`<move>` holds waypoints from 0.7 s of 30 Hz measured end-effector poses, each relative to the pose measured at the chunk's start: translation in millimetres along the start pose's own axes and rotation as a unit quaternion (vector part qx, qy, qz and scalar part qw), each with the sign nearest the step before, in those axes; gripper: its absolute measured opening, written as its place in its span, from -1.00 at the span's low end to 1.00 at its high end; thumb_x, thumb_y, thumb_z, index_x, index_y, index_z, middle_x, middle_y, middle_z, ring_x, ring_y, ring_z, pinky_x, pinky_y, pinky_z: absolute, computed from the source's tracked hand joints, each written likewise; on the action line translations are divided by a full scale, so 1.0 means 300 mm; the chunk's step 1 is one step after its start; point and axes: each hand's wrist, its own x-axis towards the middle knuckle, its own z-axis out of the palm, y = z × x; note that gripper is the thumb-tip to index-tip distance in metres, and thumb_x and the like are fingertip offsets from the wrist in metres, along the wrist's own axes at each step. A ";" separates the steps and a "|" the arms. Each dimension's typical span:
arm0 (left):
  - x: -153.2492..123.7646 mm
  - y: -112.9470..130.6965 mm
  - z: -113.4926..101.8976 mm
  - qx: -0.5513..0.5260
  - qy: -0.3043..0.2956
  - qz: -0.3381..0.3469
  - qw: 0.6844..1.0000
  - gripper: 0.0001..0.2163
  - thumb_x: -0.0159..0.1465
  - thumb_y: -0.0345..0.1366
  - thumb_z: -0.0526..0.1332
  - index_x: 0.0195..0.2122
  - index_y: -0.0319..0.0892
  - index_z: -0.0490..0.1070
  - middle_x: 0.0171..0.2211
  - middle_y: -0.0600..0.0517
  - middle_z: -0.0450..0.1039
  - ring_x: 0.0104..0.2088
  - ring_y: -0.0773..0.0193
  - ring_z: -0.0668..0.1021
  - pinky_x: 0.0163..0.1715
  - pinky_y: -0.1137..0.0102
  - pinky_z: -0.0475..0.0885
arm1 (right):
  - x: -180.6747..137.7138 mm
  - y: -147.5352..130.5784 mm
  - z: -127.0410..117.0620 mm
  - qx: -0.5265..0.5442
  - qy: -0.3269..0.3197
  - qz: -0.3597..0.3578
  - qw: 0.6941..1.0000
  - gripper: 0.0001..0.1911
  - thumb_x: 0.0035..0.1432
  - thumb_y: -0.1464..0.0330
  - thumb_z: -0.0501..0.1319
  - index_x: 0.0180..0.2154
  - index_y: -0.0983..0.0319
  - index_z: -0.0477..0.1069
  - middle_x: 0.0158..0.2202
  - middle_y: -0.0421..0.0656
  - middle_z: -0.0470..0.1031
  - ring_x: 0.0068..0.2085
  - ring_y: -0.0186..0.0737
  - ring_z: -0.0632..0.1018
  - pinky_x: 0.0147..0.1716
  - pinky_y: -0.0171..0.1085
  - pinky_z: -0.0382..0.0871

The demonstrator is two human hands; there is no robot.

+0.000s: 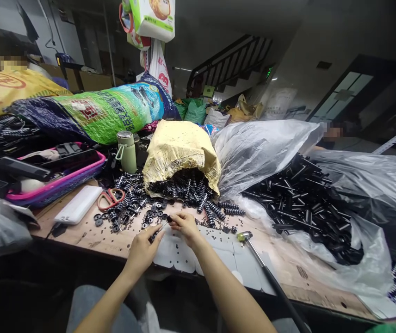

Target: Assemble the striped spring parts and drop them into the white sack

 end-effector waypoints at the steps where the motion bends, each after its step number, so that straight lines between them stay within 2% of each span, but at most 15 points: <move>1: -0.001 0.001 0.004 0.001 0.002 0.005 1.000 -0.72 0.18 -0.16 0.06 -0.16 -0.13 0.41 -0.16 0.00 0.46 -0.12 0.24 0.46 -0.09 0.34 0.35 | -0.015 0.000 0.005 0.032 -0.008 0.023 0.999 -0.58 -0.13 0.01 0.18 -0.49 0.27 0.33 -0.60 -0.20 0.37 -0.47 -0.29 0.48 -0.43 -0.26 0.39; 7: -0.006 0.013 0.016 0.010 -0.007 0.028 1.000 -0.73 0.18 -0.18 0.06 -0.16 -0.13 0.42 -0.18 -0.01 0.47 -0.15 0.25 0.48 -0.11 0.36 0.38 | -0.068 -0.014 0.010 0.142 -0.017 0.089 0.986 -0.54 -0.28 0.01 0.28 -0.56 0.27 0.27 -0.68 -0.32 0.24 -0.54 -0.39 0.45 -0.46 -0.35 0.38; 11: -0.010 0.020 0.013 0.012 -0.018 0.022 1.000 -0.72 0.18 -0.18 0.05 -0.18 -0.15 0.43 -0.19 -0.02 0.47 -0.16 0.24 0.49 -0.13 0.36 0.39 | -0.089 -0.024 0.004 0.142 -0.021 0.070 0.987 -0.58 -0.26 0.05 0.29 -0.53 0.28 0.35 -0.65 -0.28 0.32 -0.51 -0.37 0.46 -0.43 -0.33 0.38; 14: -0.013 0.019 0.007 0.010 -0.021 -0.011 1.000 -0.67 0.19 -0.16 0.03 -0.08 -0.17 0.36 -0.12 -0.05 0.44 -0.10 0.21 0.45 -0.09 0.32 0.36 | -0.105 -0.033 0.006 0.119 -0.032 0.033 0.992 -0.65 -0.23 0.12 0.31 -0.49 0.29 0.43 -0.55 -0.20 0.43 -0.45 -0.33 0.47 -0.40 -0.33 0.37; 16: -0.013 0.013 0.002 0.005 -0.017 -0.027 0.999 -0.61 0.20 -0.15 0.01 0.02 -0.16 0.26 -0.05 -0.07 0.38 -0.05 0.20 0.42 -0.07 0.29 0.34 | -0.101 -0.040 0.013 0.030 -0.039 -0.026 0.998 -0.72 -0.10 0.15 0.24 -0.44 0.25 0.46 -0.47 -0.17 0.48 -0.38 -0.28 0.48 -0.36 -0.30 0.37; 18: -0.013 0.004 -0.002 -0.004 -0.013 -0.033 0.999 -0.61 0.21 -0.15 -0.02 0.04 -0.15 0.22 -0.02 -0.07 0.35 -0.05 0.20 0.41 -0.09 0.29 0.34 | -0.078 -0.043 0.024 -0.099 -0.018 -0.099 0.990 -0.77 0.04 0.22 0.13 -0.34 0.20 0.46 -0.33 -0.15 0.50 -0.23 -0.21 0.46 -0.21 -0.21 0.33; 20: -0.011 -0.004 -0.010 -0.019 -0.008 -0.049 0.999 -0.63 0.21 -0.14 -0.04 -0.02 -0.16 0.26 -0.11 -0.07 0.41 -0.16 0.21 0.48 -0.19 0.32 0.39 | -0.041 -0.040 0.037 -0.191 0.018 -0.145 0.971 -0.83 0.05 0.34 0.12 -0.29 0.17 0.44 -0.22 -0.14 0.48 -0.09 -0.13 0.39 -0.05 -0.08 0.20; 21: -0.009 -0.008 -0.014 -0.028 -0.005 -0.063 0.998 -0.64 0.22 -0.13 -0.05 -0.06 -0.17 0.28 -0.19 -0.06 0.44 -0.25 0.22 0.50 -0.27 0.33 0.41 | -0.023 -0.038 0.044 -0.203 0.031 -0.151 0.967 -0.84 0.00 0.40 0.16 -0.30 0.17 0.44 -0.21 -0.12 0.47 -0.05 -0.10 0.36 0.00 -0.04 0.13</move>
